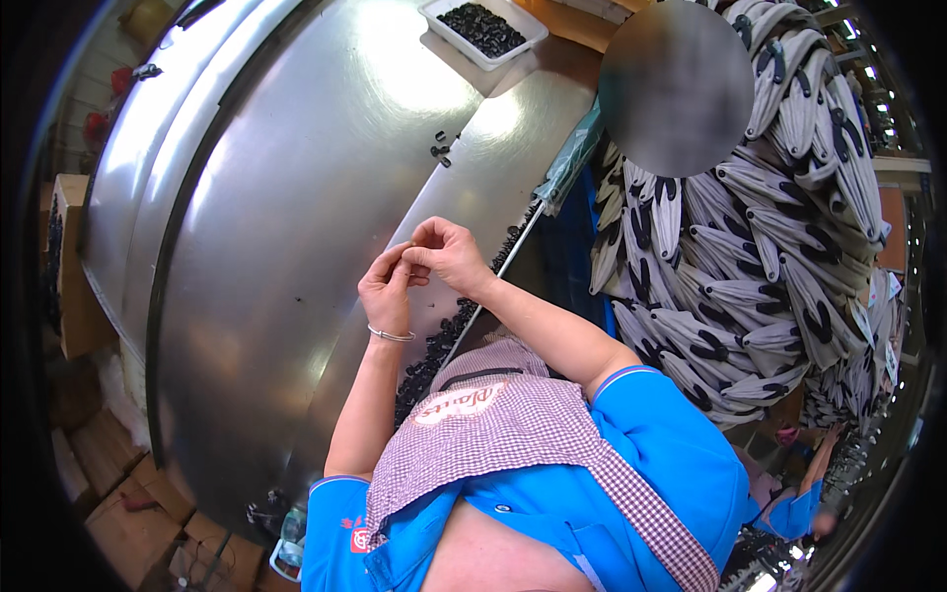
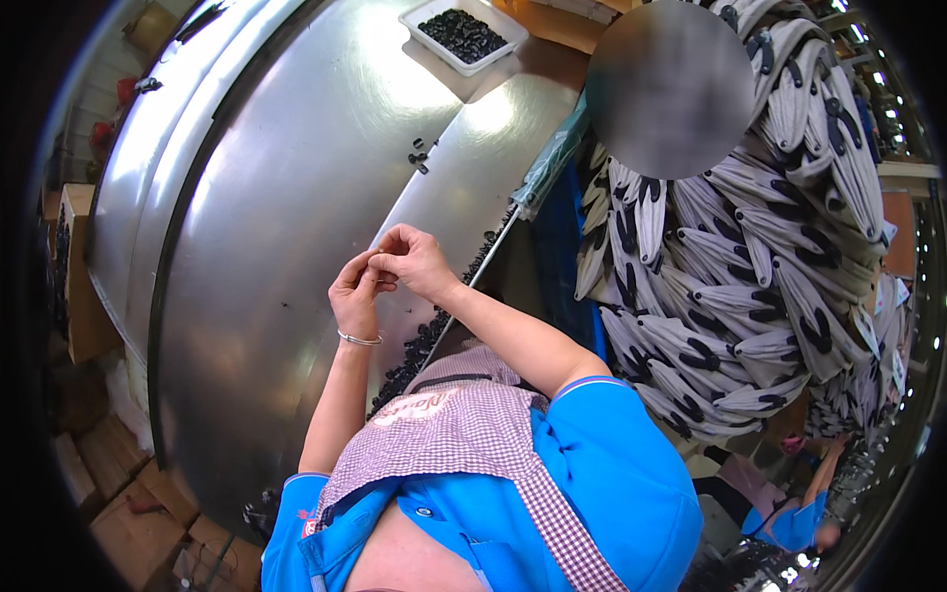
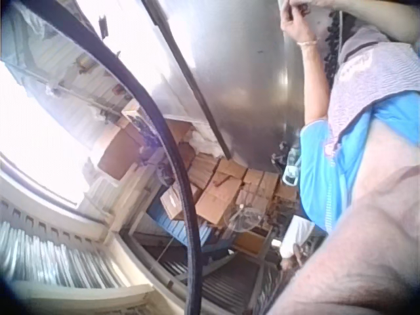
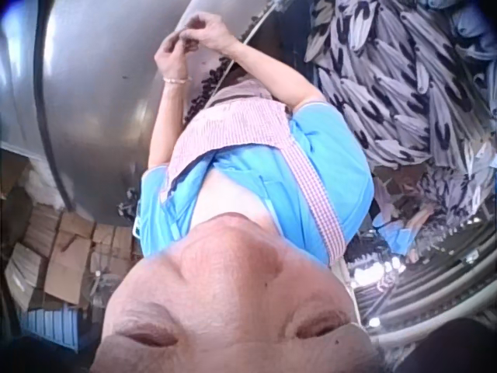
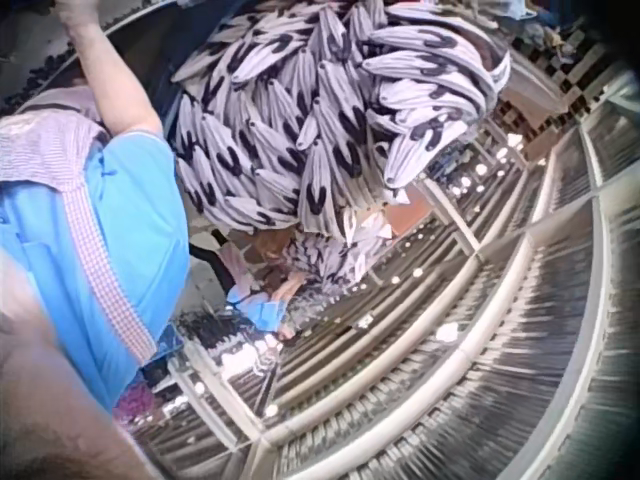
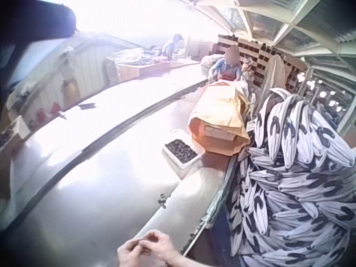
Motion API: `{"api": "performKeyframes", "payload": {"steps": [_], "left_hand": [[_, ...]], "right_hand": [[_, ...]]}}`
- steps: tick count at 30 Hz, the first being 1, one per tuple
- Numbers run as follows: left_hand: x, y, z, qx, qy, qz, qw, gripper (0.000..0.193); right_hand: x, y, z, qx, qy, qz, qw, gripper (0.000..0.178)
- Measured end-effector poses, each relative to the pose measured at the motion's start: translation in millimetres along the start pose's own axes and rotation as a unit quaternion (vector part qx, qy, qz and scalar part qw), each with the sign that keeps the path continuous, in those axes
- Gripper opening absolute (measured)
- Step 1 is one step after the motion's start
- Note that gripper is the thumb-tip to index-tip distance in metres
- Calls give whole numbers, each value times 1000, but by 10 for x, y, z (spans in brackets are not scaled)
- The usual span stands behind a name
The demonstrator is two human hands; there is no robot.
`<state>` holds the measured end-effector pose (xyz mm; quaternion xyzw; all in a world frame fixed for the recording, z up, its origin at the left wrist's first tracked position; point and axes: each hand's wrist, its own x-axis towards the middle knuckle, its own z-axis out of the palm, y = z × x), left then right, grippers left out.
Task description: The person moves a cardboard box, then works at a metal table sorting small black plastic parts. They pick up and inspect two cylindrical black components, walk around the room, and return to the table to continue sorting the small parts into a white tray.
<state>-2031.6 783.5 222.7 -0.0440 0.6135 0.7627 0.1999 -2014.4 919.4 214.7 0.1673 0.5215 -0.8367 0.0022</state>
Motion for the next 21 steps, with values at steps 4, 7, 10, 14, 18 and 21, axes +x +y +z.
{"api": "performKeyframes", "payload": {"steps": [4,7,10,14,18,21], "left_hand": [[139,-80,213,55,-26,-47,997,31],[376,-235,359,127,-26,-60,990,34],[609,-358,386,158,11,-44,986,29],[806,-507,494,272,-1,11,962,19],[841,-525,717,305,-13,20,952,15],[841,-671,814,295,-38,18,955,15]], "right_hand": [[179,-139,-407,-175,3,-2,984,14],[340,-202,-902,-418,48,-127,898,18],[459,-100,-1129,-482,13,-138,865,20],[692,-369,-1445,-539,-34,-255,802,14],[995,-1016,-2137,-721,-21,-134,680,21],[1052,-1008,-2274,-798,-172,-107,568,27]]}}
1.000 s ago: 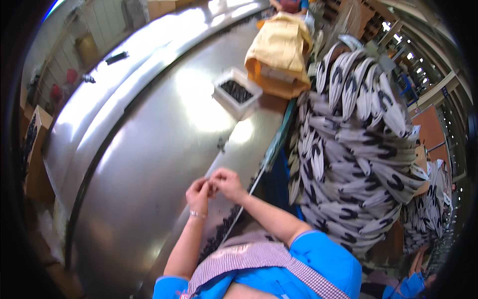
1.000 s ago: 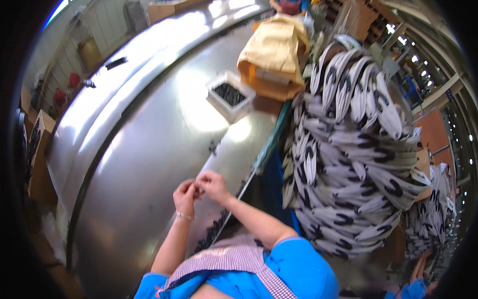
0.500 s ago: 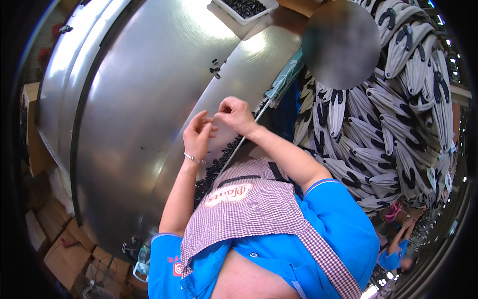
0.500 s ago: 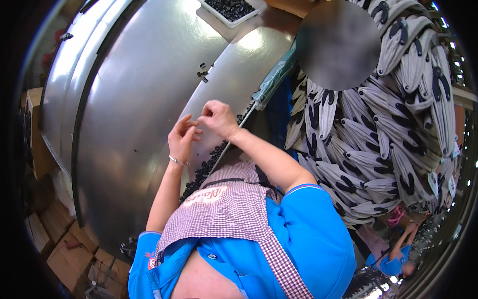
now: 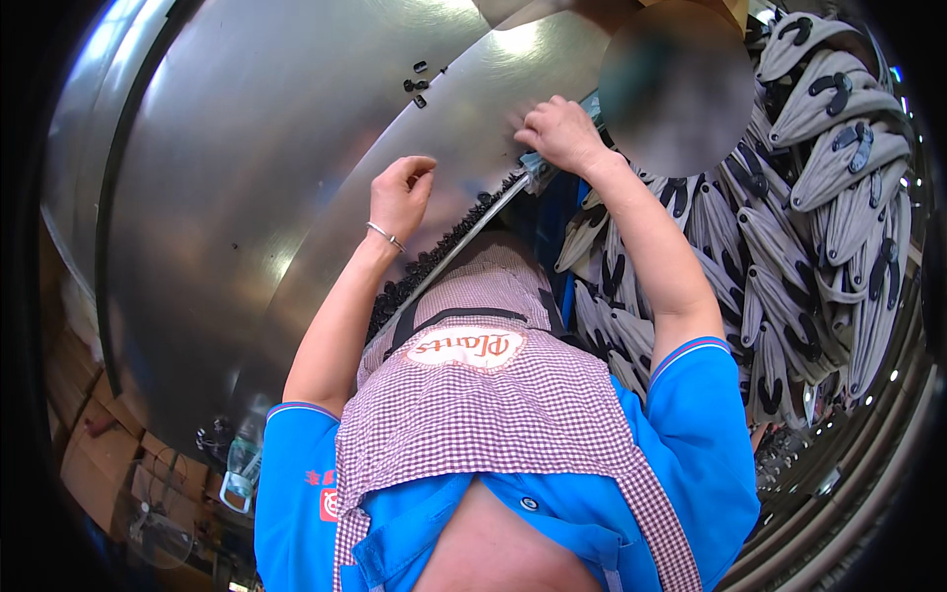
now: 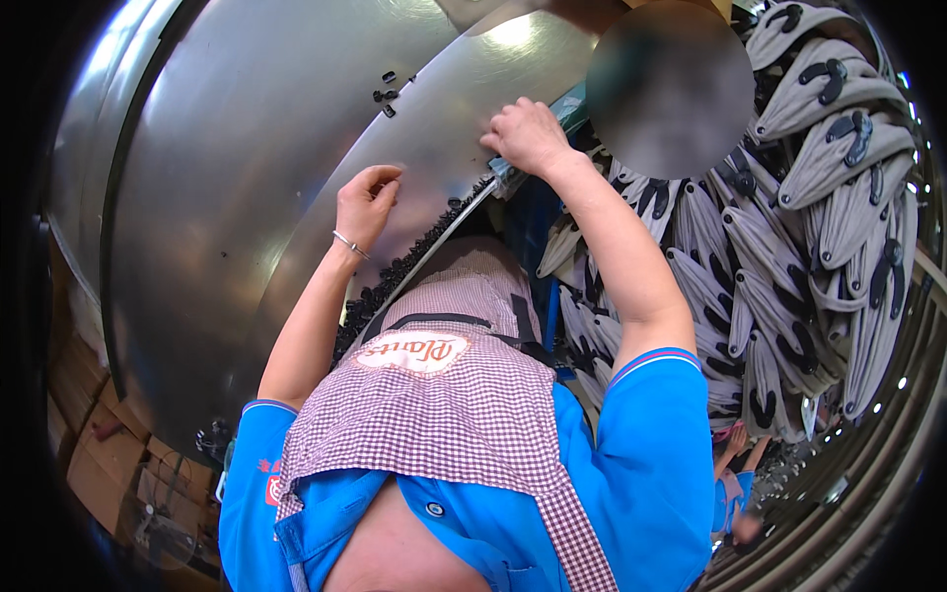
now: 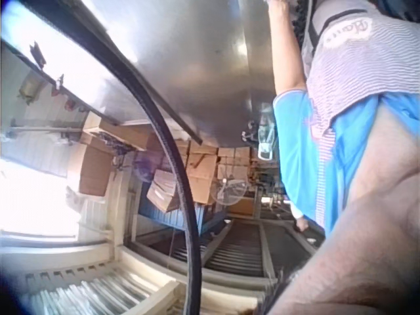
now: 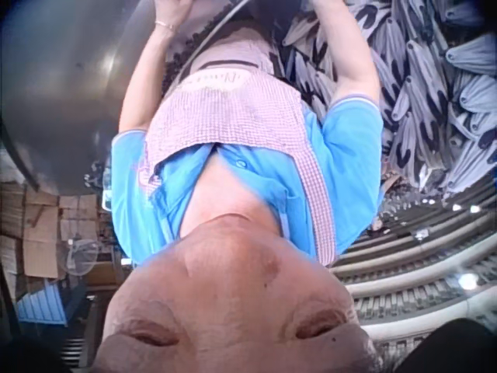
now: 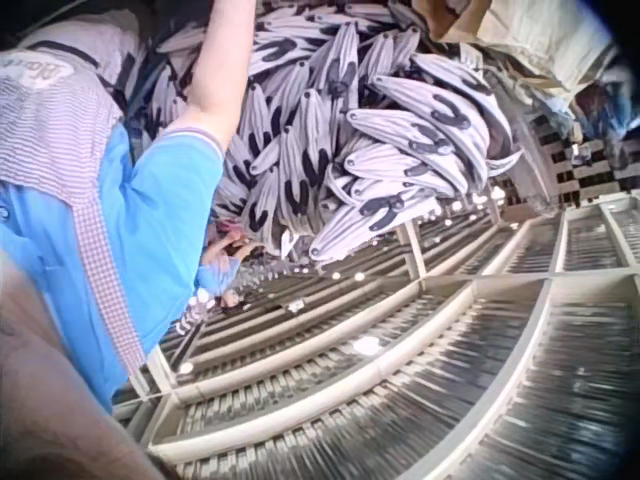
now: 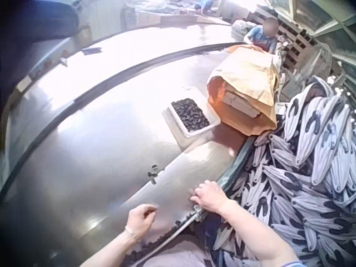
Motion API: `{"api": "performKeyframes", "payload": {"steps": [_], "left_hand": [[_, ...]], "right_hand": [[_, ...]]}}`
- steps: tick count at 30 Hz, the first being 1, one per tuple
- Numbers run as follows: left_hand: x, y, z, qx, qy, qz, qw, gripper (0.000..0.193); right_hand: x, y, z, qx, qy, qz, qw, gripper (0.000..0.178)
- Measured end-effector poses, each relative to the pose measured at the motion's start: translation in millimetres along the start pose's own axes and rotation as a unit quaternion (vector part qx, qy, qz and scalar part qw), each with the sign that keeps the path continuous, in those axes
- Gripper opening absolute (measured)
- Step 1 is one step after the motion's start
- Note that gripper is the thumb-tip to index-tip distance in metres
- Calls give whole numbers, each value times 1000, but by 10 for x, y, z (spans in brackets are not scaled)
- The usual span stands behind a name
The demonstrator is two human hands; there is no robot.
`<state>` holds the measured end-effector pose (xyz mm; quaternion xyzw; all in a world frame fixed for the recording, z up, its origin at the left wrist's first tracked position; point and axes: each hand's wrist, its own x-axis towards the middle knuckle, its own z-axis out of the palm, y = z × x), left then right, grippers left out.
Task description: The person moves a cardboard box, then works at a metal table sorting small black plastic parts. They pick up and inspect two cylindrical black components, walk around the room, and return to the table to continue sorting the small parts into a white tray.
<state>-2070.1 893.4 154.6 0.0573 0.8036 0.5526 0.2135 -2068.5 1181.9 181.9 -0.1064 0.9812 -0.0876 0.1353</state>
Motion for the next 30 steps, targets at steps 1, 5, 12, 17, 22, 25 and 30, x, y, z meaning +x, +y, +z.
{"api": "performKeyframes", "payload": {"steps": [1,5,12,17,22,25,30], "left_hand": [[-5,-28,39,-1,-9,2,1000,15],[-50,-27,98,11,-28,7,1000,17],[35,28,203,48,-33,64,996,15],[263,298,698,62,-186,-52,979,26],[498,619,987,-188,-285,-267,901,37],[524,644,996,-245,-298,-293,875,35],[610,494,1189,-108,-215,-189,952,42]], "right_hand": [[3,-9,17,-4,-8,-13,1000,28],[-22,-66,76,1,-35,-40,999,26],[-169,250,-190,52,-6,-13,999,9],[-224,155,-392,64,-41,18,997,19],[-189,231,-332,103,-103,21,989,40],[-125,203,-383,96,-171,18,980,46],[-86,325,-382,77,-144,15,986,42]]}}
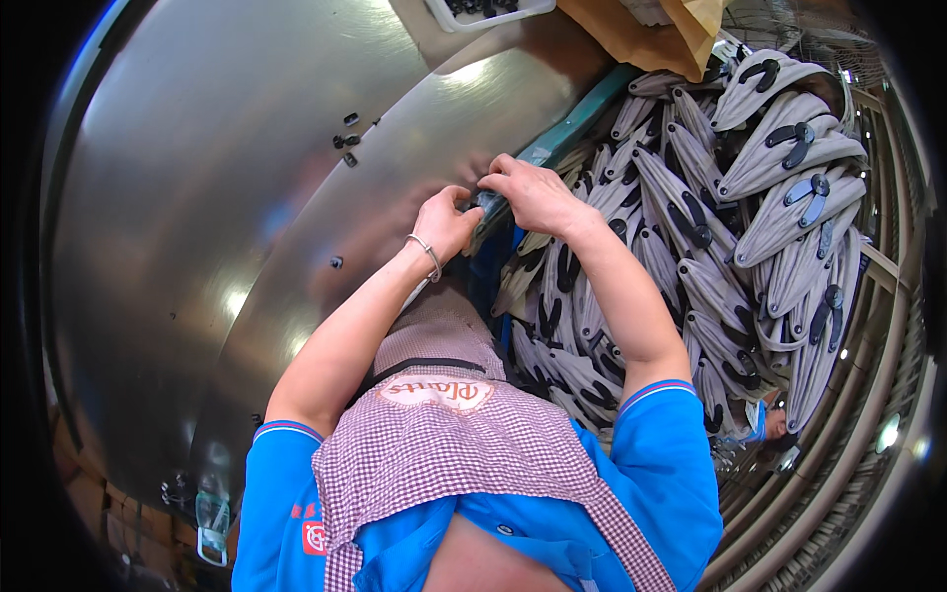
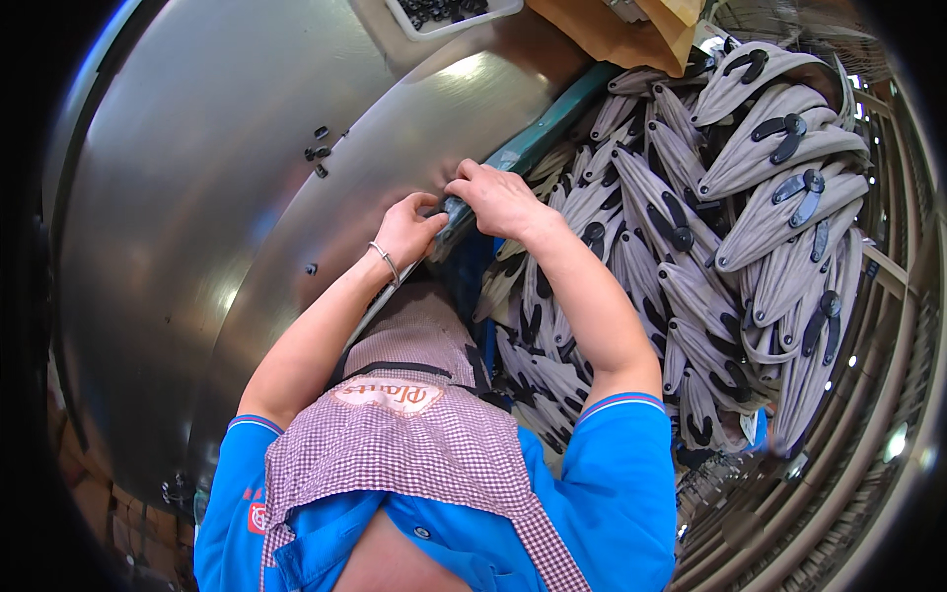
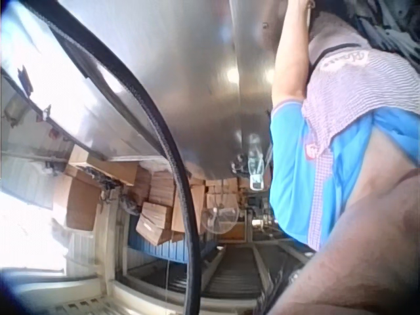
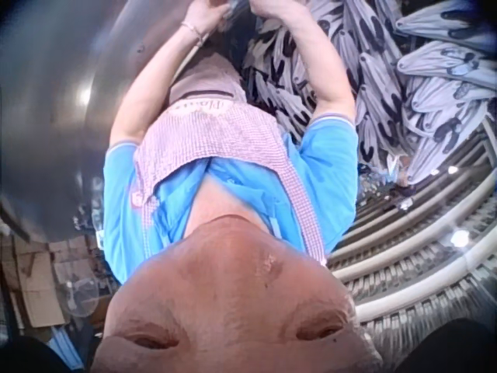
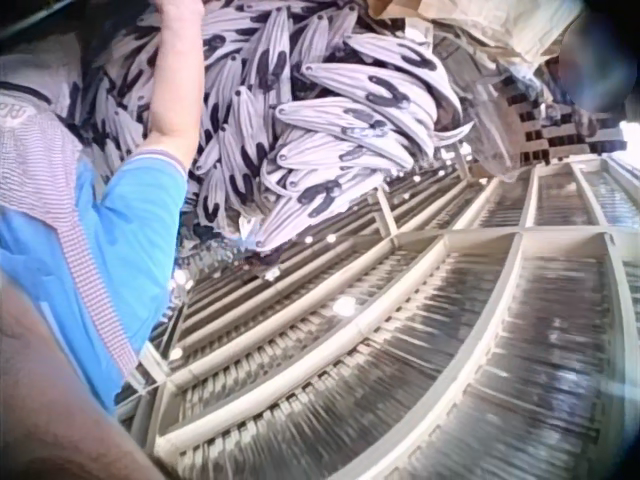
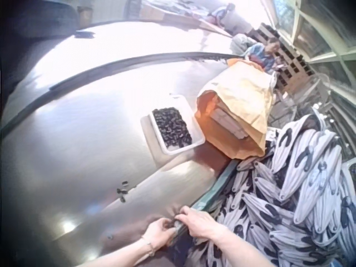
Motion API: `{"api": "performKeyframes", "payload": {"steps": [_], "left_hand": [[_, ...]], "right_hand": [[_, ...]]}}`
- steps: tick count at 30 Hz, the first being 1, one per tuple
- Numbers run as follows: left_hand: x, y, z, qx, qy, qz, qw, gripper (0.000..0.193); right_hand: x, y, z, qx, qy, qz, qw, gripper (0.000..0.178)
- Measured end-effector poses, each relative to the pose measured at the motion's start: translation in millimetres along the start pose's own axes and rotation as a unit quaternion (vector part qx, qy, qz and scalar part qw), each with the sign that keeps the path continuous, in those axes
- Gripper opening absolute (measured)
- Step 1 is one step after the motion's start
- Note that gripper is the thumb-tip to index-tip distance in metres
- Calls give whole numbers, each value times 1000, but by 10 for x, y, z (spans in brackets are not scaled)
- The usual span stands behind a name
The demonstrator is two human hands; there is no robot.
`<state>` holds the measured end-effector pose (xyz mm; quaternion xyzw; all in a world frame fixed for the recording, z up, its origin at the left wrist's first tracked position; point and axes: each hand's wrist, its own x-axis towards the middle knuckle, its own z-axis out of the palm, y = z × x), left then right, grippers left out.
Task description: The person moves a cardboard box, then works at a metal table sorting small black plastic parts. They pick up and inspect two cylindrical black components, walk around the room, and return to the table to continue sorting the small parts into a white tray.
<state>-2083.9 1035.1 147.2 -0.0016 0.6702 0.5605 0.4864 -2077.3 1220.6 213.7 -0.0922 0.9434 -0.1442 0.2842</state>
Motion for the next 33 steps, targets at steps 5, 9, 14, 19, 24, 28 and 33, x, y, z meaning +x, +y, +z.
{"api": "performKeyframes", "payload": {"steps": [5,9,14,19,24,28,33], "left_hand": [[358,302,13,47,-54,33,997,52],[612,545,48,47,-112,10,993,56],[853,592,178,6,-155,-3,988,55],[1057,724,191,-2,-202,-19,979,53],[1171,705,143,-46,-246,-39,967,53],[1216,656,152,-85,-266,-55,959,53],[1232,694,95,-113,-293,-76,946,54]], "right_hand": [[131,742,-332,-33,214,110,970,28],[325,1384,-544,-183,115,131,967,21],[509,1562,-778,-223,-21,100,969,18],[553,1825,-831,-100,-40,90,990,16],[689,1488,-813,-150,-114,187,964,23],[939,1325,-840,-171,-162,290,927,25],[1079,1331,-829,-189,-210,325,902,20]]}}
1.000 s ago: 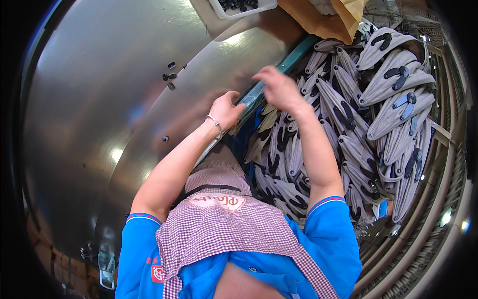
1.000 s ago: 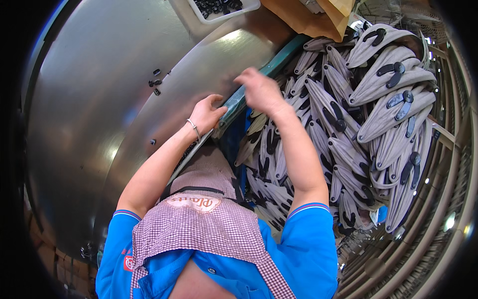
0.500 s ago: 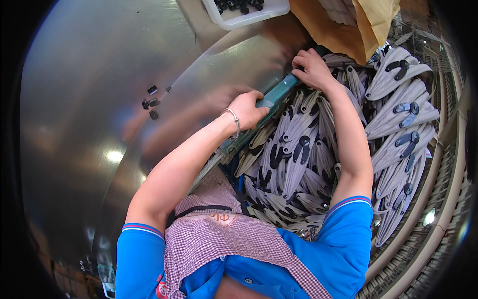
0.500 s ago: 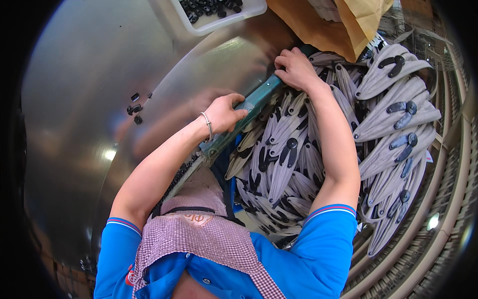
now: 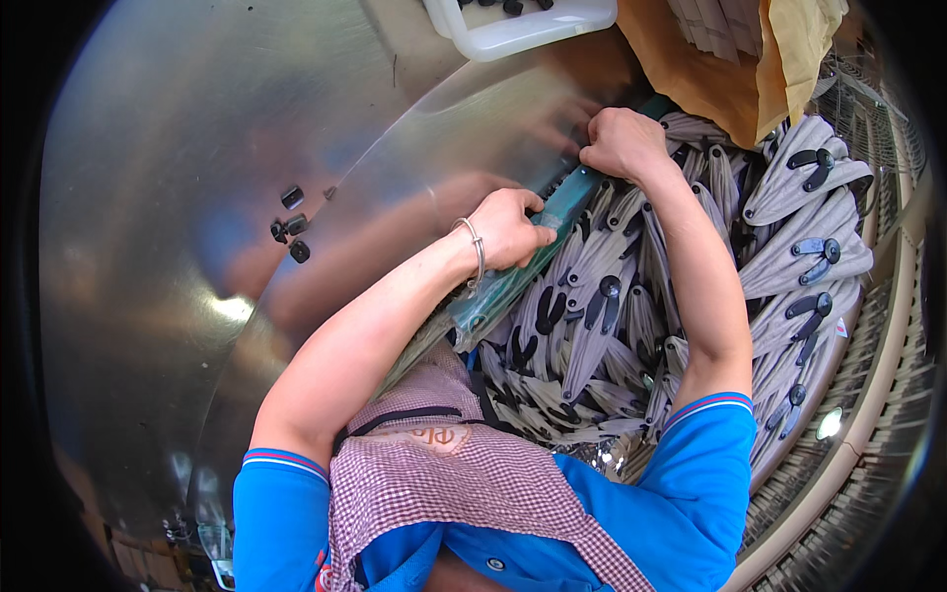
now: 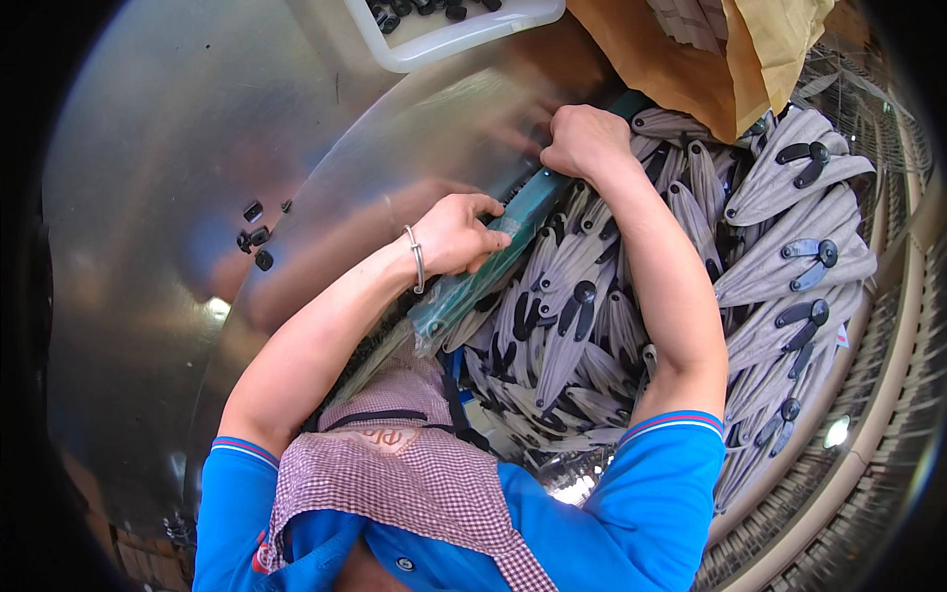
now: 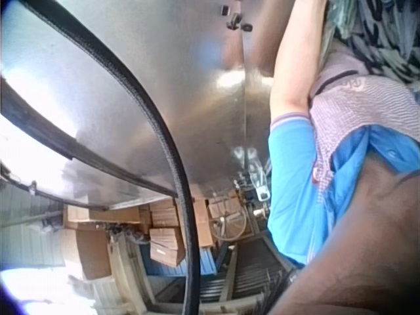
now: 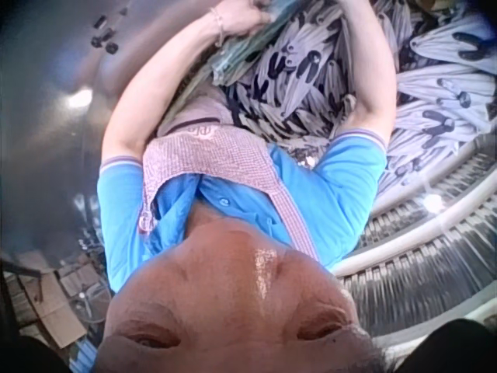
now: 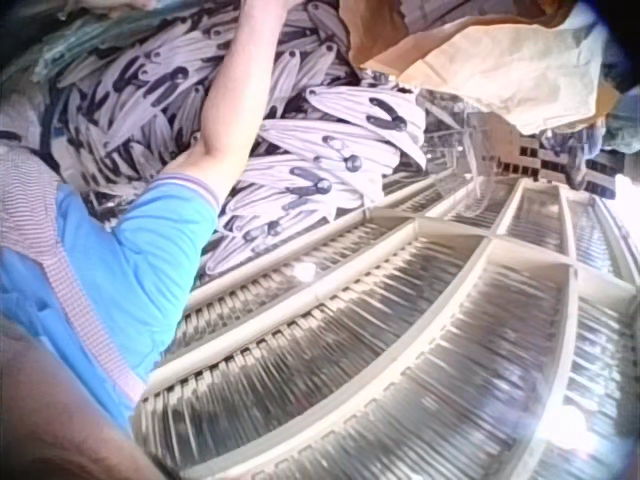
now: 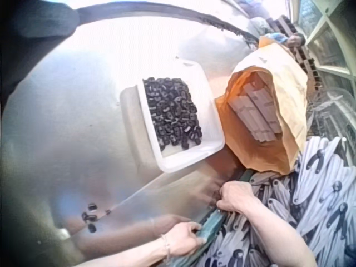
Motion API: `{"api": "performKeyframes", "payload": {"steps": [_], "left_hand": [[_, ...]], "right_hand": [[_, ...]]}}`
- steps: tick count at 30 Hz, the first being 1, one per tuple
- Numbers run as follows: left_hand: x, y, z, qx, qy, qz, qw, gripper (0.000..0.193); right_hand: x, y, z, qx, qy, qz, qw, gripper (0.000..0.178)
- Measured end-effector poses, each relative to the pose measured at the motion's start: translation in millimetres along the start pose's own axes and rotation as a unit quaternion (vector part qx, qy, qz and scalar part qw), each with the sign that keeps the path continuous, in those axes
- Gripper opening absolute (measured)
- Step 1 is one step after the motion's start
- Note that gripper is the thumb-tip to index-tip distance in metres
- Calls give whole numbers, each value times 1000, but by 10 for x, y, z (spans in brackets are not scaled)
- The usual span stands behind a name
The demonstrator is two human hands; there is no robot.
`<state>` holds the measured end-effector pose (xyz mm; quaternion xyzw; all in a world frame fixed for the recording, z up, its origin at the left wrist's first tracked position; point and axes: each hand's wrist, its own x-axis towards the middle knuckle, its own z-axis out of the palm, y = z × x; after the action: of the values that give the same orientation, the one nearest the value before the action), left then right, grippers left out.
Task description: The person moves a cardboard box, then works at a metal table sorting small black plastic parts. They pick up and inspect two cylindrical black components, walk around the room, and return to the table to continue sorting the small parts into a white tray.
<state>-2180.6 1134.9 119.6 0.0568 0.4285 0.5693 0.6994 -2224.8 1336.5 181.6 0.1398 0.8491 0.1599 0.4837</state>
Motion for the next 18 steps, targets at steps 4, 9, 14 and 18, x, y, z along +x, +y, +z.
{"api": "performKeyframes", "payload": {"steps": [4,9,14,18], "left_hand": [[-3,21,-7,-33,3,2,999,55],[51,-67,49,72,105,106,986,36],[329,299,-17,500,304,336,738,13],[780,494,-60,617,278,390,625,12]], "right_hand": [[2,166,164,86,51,-33,994,18],[-36,411,418,257,162,-132,944,14],[-156,415,547,324,231,-138,907,10],[-166,438,665,340,317,-187,865,10]]}}
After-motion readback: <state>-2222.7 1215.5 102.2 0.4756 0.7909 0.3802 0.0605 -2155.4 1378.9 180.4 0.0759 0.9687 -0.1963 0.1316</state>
